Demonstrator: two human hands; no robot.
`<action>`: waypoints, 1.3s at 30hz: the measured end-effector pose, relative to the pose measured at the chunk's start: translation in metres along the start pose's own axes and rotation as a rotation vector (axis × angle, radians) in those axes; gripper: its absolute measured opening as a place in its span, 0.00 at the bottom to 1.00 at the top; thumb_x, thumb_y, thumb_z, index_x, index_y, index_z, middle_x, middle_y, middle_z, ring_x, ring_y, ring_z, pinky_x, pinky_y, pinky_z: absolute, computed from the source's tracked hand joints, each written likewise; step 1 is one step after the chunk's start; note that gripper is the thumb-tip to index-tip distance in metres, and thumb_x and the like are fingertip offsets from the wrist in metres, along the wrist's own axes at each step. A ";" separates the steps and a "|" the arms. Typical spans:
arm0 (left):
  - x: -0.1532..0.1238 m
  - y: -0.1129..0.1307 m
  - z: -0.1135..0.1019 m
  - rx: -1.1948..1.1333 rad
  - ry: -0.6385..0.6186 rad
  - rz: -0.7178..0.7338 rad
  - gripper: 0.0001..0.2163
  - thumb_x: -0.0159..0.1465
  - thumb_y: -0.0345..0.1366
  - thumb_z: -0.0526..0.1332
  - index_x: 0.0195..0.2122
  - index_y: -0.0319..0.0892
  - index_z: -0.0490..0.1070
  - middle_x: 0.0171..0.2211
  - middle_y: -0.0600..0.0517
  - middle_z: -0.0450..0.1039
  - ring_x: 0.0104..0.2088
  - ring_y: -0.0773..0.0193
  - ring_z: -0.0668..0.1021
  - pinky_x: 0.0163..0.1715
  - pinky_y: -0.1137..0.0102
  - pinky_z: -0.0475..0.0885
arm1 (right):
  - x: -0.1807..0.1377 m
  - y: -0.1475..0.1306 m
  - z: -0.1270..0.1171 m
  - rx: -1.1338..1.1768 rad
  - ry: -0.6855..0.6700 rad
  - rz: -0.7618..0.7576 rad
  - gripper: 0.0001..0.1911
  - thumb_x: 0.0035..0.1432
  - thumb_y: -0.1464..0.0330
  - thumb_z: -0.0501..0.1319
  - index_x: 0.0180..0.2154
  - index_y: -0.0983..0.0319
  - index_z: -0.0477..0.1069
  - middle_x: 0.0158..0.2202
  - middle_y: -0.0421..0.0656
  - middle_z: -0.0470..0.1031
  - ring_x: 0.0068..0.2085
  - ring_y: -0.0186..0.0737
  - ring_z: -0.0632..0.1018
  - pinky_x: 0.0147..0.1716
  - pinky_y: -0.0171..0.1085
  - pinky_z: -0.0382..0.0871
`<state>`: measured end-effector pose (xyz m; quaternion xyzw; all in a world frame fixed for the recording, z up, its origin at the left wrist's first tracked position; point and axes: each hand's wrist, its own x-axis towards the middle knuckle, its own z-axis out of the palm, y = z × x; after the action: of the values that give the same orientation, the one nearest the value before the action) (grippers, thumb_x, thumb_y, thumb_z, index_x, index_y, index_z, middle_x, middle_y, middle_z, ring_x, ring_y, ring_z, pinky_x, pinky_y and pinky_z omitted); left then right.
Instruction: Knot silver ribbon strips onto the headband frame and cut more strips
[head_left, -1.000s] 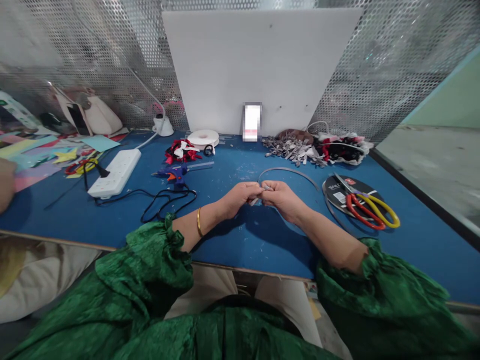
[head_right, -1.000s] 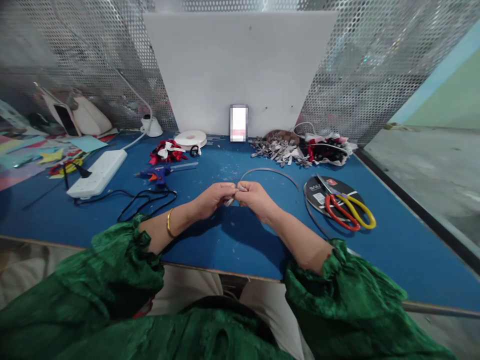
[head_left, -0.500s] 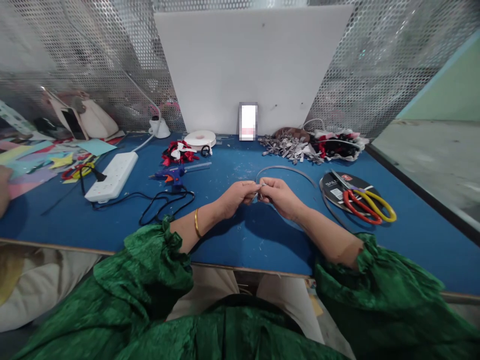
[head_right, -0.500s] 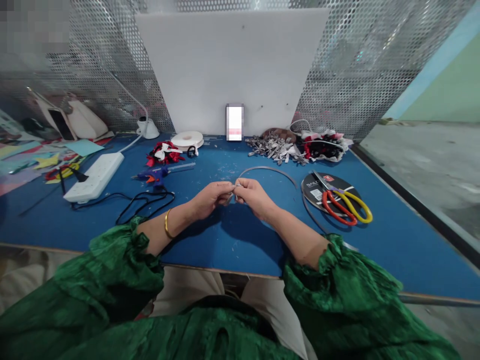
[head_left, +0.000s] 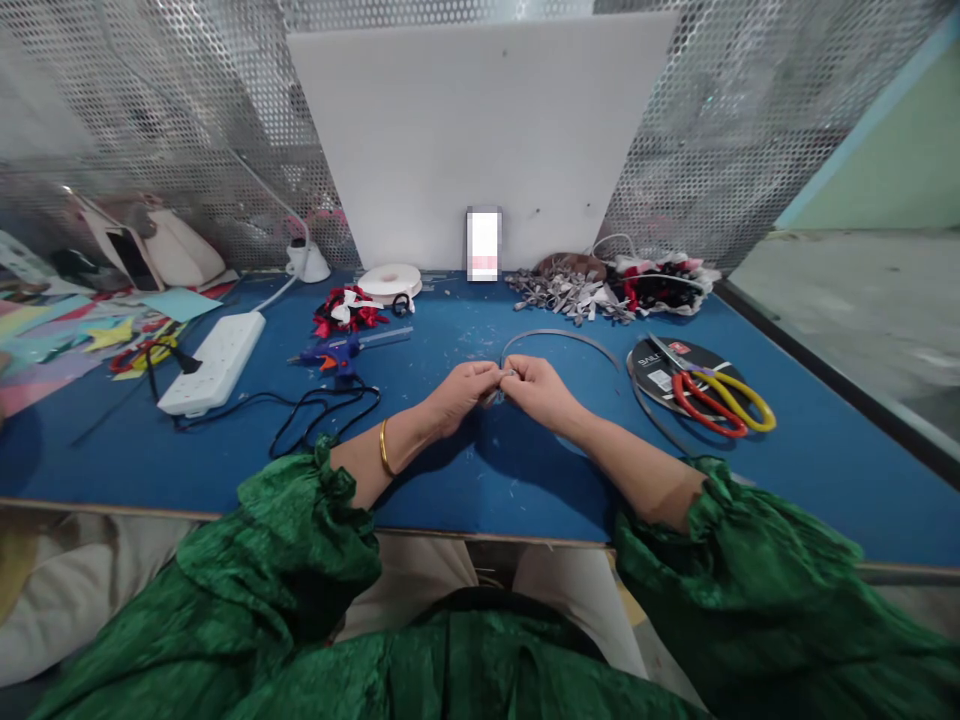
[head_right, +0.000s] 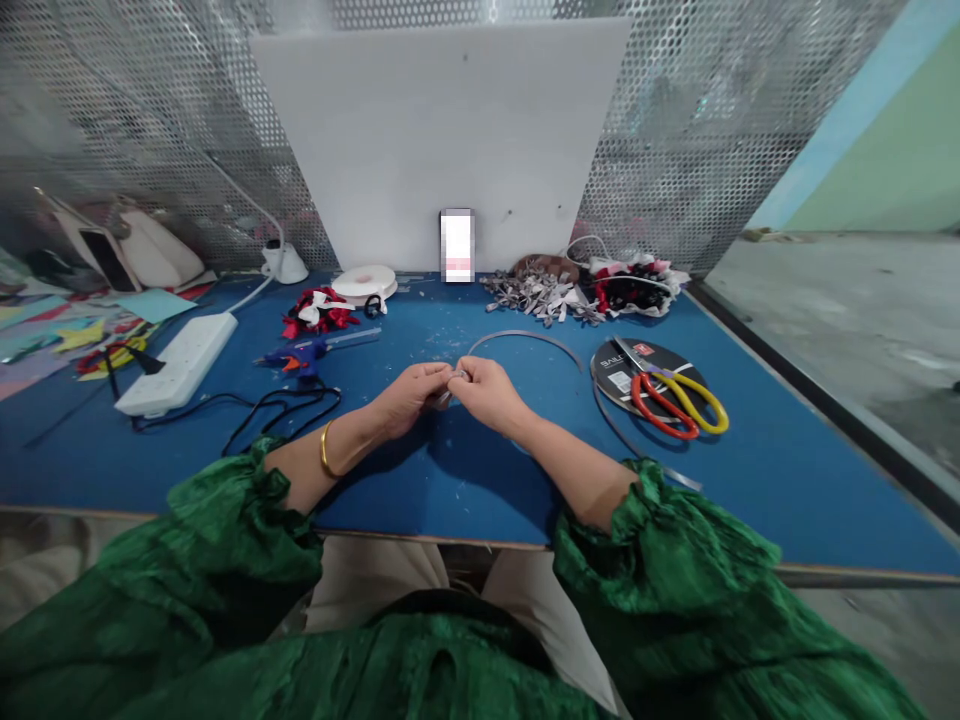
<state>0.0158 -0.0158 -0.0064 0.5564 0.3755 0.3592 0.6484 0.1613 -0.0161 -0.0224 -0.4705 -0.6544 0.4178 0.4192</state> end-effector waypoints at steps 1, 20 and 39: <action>0.000 -0.001 0.000 0.009 0.012 0.015 0.18 0.55 0.47 0.65 0.21 0.41 0.60 0.17 0.59 0.53 0.20 0.73 0.56 0.21 0.73 0.51 | 0.000 0.000 0.000 0.002 0.009 0.002 0.09 0.48 0.68 0.55 0.20 0.60 0.56 0.17 0.33 0.54 0.20 0.28 0.55 0.20 0.32 0.46; 0.006 0.003 -0.008 -0.617 0.053 -0.129 0.11 0.59 0.33 0.62 0.22 0.39 0.63 0.18 0.59 0.57 0.16 0.76 0.58 0.20 0.76 0.61 | 0.004 -0.009 -0.011 0.744 -0.108 0.237 0.17 0.51 0.66 0.63 0.18 0.60 0.56 0.18 0.33 0.50 0.20 0.28 0.53 0.23 0.34 0.53; 0.007 0.000 -0.010 -0.205 0.244 0.088 0.10 0.53 0.40 0.67 0.30 0.38 0.72 0.20 0.57 0.60 0.20 0.74 0.61 0.21 0.75 0.56 | 0.005 -0.007 -0.019 0.717 -0.068 0.185 0.08 0.50 0.67 0.64 0.24 0.64 0.71 0.20 0.33 0.49 0.21 0.28 0.51 0.21 0.33 0.47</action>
<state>0.0101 -0.0054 -0.0080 0.4556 0.3883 0.4883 0.6350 0.1764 -0.0099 -0.0097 -0.3368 -0.4349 0.6721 0.4957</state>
